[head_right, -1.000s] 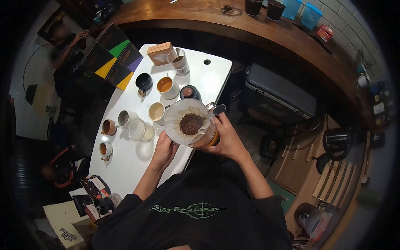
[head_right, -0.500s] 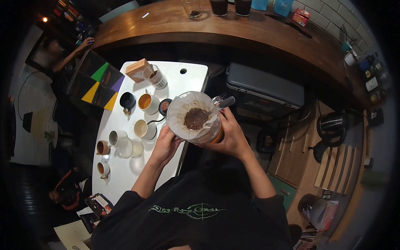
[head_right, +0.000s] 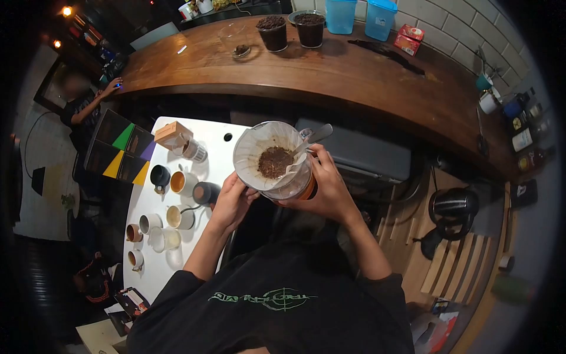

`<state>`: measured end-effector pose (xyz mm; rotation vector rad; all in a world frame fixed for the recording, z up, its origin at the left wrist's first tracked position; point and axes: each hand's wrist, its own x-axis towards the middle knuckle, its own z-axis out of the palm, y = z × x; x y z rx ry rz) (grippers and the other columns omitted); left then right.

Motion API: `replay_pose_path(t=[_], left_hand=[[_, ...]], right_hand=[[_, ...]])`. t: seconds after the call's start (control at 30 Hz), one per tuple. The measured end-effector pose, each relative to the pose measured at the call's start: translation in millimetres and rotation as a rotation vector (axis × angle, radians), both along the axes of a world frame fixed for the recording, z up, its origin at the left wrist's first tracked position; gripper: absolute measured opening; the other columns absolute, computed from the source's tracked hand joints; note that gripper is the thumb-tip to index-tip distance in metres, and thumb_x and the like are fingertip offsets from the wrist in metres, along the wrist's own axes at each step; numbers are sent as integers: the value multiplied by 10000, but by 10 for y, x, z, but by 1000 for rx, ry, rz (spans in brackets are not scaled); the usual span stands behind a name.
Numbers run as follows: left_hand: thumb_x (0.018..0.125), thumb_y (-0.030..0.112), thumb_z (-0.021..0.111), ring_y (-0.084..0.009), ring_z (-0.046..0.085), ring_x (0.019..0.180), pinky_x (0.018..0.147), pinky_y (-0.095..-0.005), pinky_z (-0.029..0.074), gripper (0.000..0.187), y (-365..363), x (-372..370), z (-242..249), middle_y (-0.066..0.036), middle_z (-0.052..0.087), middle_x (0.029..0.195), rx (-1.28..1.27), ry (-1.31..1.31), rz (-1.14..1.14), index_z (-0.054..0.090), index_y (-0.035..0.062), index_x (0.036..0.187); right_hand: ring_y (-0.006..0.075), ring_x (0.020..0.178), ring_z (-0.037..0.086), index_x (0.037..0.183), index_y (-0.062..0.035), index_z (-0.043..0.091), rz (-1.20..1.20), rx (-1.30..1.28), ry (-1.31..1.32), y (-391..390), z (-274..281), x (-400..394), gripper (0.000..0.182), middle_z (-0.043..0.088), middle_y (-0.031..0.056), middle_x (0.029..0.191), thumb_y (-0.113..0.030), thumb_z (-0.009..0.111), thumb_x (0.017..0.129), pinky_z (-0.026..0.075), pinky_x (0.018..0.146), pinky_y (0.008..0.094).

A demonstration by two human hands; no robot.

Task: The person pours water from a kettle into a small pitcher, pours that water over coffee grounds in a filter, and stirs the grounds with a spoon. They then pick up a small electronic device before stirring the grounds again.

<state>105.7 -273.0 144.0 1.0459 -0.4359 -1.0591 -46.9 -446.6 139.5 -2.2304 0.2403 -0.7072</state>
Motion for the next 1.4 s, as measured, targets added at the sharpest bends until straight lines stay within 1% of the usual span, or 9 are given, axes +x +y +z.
replay_pose_path(t=[0.07, 0.2, 0.4, 0.77, 0.83, 0.93, 1.03, 1.3, 1.4], left_hand=[[1060, 166, 459, -63, 364, 703, 649, -233, 349, 191, -210, 8, -36, 37, 463, 844, -99, 62, -1, 544, 29, 1161], [1058, 168, 462, -66, 365, 704, 647, -236, 351, 186, -636, 6, -3, 37, 456, 837, -124, 61, -2, 546, 32, 1155], [1097, 320, 399, -59, 332, 665, 616, -219, 322, 309, -1278, -64, 278, 42, 388, 783, -42, -21, 24, 476, 94, 901], [1084, 328, 439, -54, 333, 653, 612, -219, 327, 303, -2187, 101, 274, 45, 403, 769, -107, -83, -28, 496, 92, 902], [1082, 316, 447, -57, 333, 651, 610, -221, 325, 294, -2344, 136, 258, 44, 401, 764, -118, -78, -29, 500, 91, 901], [1081, 304, 454, -63, 333, 654, 613, -224, 327, 285, -2566, 168, 265, 41, 400, 765, -138, -51, -22, 502, 86, 904], [1081, 302, 455, -64, 335, 658, 617, -226, 329, 283, -2753, 241, 206, 40, 397, 764, -163, -40, -53, 501, 84, 907], [1081, 297, 457, -66, 338, 662, 616, -227, 329, 275, -3077, 358, 64, 35, 402, 767, -147, -18, -100, 492, 88, 905], [1081, 296, 458, -68, 335, 662, 614, -226, 328, 275, -3171, 370, 32, 35, 404, 770, -133, -26, -59, 494, 87, 906]], right_hand=[[389, 1316, 460, 1263, 30, 573, 26, 62, 12, -264, 57, 3, 898, 462, 220, 1356, -411, 939, 572, 398, 1091, 480], [391, 1329, 444, 1266, 24, 575, 36, 17, 20, -755, 98, 15, 899, 450, 219, 1367, -420, 934, 572, 391, 1096, 477], [378, 1316, 449, 1289, 8, 576, 75, 55, 1, -1336, 239, 32, 852, 439, 201, 1374, -378, 909, 606, 385, 1096, 471], [370, 1315, 446, 1341, -70, 573, 25, 43, 41, -2217, 429, 63, 853, 446, 156, 1376, -468, 867, 646, 383, 1090, 479], [388, 1486, 249, 1367, 14, 544, 64, 147, 160, -2354, 517, 78, 904, 260, 301, 1568, -408, 893, 648, 259, 1190, 445], [396, 1495, 220, 1394, -18, 532, 36, 145, 234, -2567, 510, 116, 932, 268, 307, 1567, -432, 891, 640, 247, 1196, 457], [365, 1324, 452, 1367, -65, 548, -11, 22, 127, -2738, 399, 156, 871, 437, 155, 1383, -473, 867, 666, 381, 1102, 473], [354, 1312, 472, 1315, -66, 600, 11, 5, 157, -3140, 298, 257, 812, 430, 137, 1389, -467, 876, 665, 378, 1112, 464], [406, 1516, 139, 1413, -31, 522, 77, 115, 263, -3223, 289, 276, 941, 216, 300, 1596, -475, 884, 667, 202, 1214, 481]])
